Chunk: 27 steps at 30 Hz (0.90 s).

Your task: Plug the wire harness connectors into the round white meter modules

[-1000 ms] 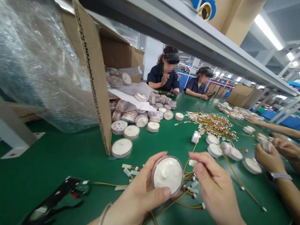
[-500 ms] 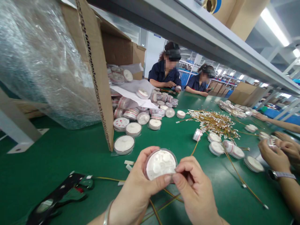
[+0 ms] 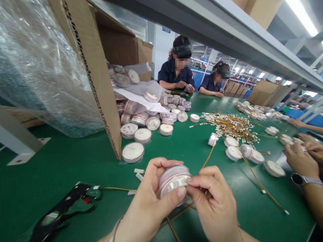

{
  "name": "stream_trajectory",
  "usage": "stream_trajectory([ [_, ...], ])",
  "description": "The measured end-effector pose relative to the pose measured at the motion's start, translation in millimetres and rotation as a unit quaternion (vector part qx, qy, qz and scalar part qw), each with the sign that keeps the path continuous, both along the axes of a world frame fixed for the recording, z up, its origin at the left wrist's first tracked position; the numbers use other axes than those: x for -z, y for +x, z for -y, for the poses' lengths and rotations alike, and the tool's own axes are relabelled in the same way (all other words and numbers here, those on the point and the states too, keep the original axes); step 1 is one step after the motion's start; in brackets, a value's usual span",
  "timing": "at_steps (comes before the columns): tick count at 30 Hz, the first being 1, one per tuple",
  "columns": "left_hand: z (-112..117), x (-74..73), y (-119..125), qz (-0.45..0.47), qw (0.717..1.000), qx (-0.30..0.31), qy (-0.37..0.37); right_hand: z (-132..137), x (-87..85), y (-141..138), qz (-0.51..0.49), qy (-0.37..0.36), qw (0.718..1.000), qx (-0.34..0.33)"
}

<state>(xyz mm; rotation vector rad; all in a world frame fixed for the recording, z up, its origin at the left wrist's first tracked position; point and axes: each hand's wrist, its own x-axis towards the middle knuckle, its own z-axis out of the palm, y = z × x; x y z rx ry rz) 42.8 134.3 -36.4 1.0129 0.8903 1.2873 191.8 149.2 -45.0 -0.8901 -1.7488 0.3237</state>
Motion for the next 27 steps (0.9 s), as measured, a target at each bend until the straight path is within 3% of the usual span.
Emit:
stream_trajectory([
  [11, 10, -0.1, 0, -0.045, 0.996, -0.040, 0.067, 5, -0.2, -1, -0.051, 0.004, 0.998, -0.027],
  [19, 15, -5.4, 11, -0.027, 0.985, -0.159, 0.064, 9, 4.1, -8, -0.089, 0.029, 0.995, -0.046],
  [27, 16, -5.5, 9, -0.045, 0.981, -0.154, 0.106, 9, 2.4, -6, -0.109, 0.004, 0.993, -0.049],
])
